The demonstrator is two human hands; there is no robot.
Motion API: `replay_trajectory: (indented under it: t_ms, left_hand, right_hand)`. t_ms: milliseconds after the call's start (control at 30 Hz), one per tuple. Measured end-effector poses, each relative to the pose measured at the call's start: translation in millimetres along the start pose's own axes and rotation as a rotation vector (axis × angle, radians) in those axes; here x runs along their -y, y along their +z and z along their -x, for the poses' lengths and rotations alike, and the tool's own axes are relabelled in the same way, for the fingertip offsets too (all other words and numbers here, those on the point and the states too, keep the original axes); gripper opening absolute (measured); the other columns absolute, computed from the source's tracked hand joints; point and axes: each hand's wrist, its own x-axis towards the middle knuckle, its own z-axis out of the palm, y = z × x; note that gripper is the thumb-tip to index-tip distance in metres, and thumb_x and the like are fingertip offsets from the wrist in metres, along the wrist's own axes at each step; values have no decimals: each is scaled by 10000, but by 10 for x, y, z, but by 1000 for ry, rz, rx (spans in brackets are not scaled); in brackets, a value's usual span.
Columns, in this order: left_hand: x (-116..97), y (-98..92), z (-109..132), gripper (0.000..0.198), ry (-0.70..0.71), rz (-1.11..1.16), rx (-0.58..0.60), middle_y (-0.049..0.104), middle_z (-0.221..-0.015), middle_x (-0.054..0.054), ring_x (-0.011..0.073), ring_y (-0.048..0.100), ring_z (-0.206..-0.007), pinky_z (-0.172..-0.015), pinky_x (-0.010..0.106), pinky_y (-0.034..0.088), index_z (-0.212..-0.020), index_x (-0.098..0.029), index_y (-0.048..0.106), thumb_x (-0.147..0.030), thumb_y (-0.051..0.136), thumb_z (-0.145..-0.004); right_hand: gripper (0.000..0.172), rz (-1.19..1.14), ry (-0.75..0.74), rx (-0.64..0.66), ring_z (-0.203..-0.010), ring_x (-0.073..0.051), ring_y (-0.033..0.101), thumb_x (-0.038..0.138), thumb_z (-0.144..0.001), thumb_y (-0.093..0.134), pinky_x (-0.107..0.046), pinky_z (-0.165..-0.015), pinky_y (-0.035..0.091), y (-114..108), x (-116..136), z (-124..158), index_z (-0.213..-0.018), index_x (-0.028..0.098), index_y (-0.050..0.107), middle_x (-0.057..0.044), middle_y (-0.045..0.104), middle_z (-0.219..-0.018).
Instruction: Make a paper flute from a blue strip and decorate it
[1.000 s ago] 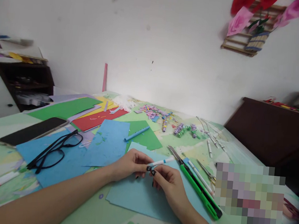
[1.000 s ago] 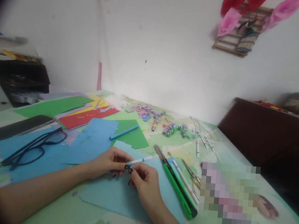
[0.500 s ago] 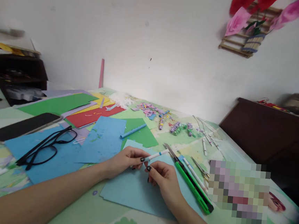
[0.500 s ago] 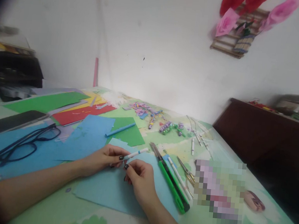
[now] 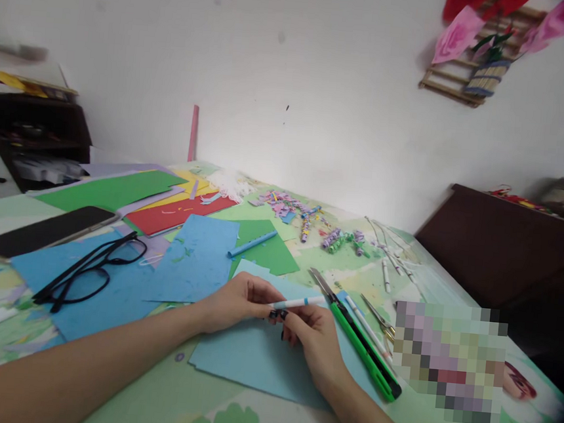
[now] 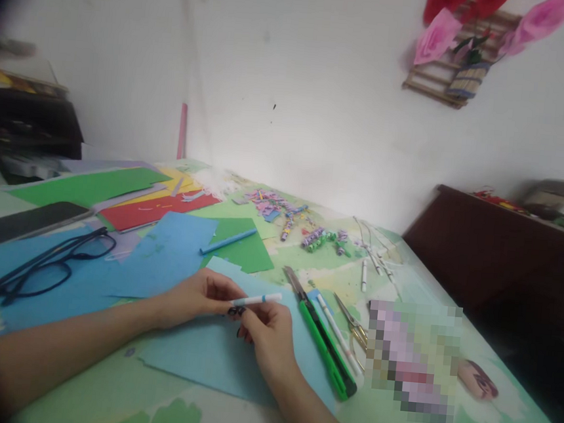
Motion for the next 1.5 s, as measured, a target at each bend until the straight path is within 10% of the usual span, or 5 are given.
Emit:
replay_trajectory:
  t_ms: [600, 833, 1500]
  left_hand:
    - [-3, -26, -5, 172, -60, 81, -14, 713, -691, 52, 98, 610, -603, -551, 182, 405, -850, -98, 685, -186, 730, -708]
    - [46, -30, 1, 196, -68, 153, 32, 683, -684, 43, 91, 598, -554, -470, 175, 329, -817, -101, 677, -221, 745, -678]
    - [-7, 55, 38, 243, -49, 1, 146, 678, -668, 33, 120, 639, -582, -497, 196, 389, -772, -145, 494, -299, 680, -759]
  right_hand:
    - [157, -420, -35, -126, -530, -81, 488, 154, -569, 626, -192, -528, 375, -97, -29, -51, -715, 171, 679, 17, 621, -607]
    - [143, -268, -145, 198, -742, -157, 613, 242, -696, 729, -267, -732, 450, -104, 1, -62, -820, 173, 709, -27, 690, -762]
    - [187, -258, -103, 198, -590, -151, 630, 267, -678, 750, -282, -620, 504, -65, 19, -17, -789, 158, 647, -12, 676, -670]
